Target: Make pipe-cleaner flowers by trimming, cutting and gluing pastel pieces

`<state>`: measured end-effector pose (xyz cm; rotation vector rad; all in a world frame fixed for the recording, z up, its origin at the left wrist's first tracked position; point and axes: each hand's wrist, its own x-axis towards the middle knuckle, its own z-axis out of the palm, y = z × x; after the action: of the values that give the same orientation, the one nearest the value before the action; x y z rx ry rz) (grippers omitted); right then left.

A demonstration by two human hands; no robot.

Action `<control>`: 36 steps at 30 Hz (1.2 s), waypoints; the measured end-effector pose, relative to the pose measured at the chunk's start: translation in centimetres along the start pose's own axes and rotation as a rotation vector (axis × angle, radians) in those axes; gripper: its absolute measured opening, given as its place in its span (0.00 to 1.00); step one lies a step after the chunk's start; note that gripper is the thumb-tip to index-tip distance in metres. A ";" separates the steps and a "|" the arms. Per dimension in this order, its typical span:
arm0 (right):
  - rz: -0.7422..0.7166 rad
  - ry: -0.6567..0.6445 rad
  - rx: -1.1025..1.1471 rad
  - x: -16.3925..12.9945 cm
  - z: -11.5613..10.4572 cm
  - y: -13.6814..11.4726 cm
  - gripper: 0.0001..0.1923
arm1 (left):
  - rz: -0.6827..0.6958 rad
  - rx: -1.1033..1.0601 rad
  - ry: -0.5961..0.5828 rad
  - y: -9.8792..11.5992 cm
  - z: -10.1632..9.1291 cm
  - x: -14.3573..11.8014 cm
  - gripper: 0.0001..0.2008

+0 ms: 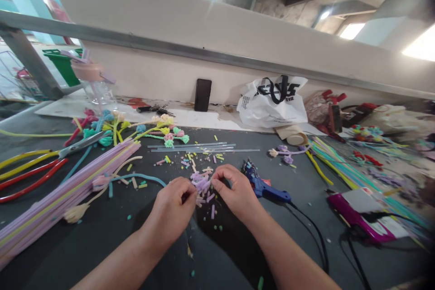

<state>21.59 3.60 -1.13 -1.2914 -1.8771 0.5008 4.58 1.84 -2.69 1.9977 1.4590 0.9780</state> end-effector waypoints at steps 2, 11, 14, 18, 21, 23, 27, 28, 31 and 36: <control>0.026 0.014 0.046 0.0 0.0 -0.1 0.06 | -0.009 0.001 0.004 0.0 0.0 0.0 0.09; -0.002 0.063 0.041 -0.1 0.8 0.0 0.06 | -0.055 -0.040 -0.007 0.1 -0.1 -0.1 0.09; -0.011 0.061 0.013 -0.2 1.0 0.0 0.06 | -0.081 -0.052 -0.013 0.2 -0.1 -0.1 0.09; -0.008 0.043 -0.052 -0.3 1.1 -0.1 0.06 | -0.077 -0.053 -0.012 0.0 0.0 0.0 0.09; -0.012 0.030 -0.079 -0.3 1.1 -0.2 0.05 | -0.064 -0.053 -0.013 -0.2 0.0 0.1 0.08; -0.019 0.027 -0.086 -0.3 1.2 -0.2 0.06 | -0.067 -0.050 -0.016 -0.3 0.1 0.0 0.08; -0.028 0.028 -0.089 -0.3 1.4 -0.1 0.06 | -0.093 -0.049 -0.035 -0.1 0.0 0.0 0.08; -0.028 0.031 -0.090 -0.3 1.4 -0.1 0.06 | -0.102 -0.052 -0.040 0.0 0.0 0.0 0.08; -0.029 0.033 -0.104 -0.4 1.5 0.0 0.05 | -0.122 -0.063 -0.053 0.3 -0.2 0.0 0.08; -0.029 0.035 -0.111 -0.5 1.5 -0.1 0.06 | -0.127 -0.087 -0.066 0.3 -0.3 0.0 0.08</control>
<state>20.42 3.30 -2.13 -1.3346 -1.9144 0.3606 4.57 1.72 -2.29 1.8346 1.4632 0.8975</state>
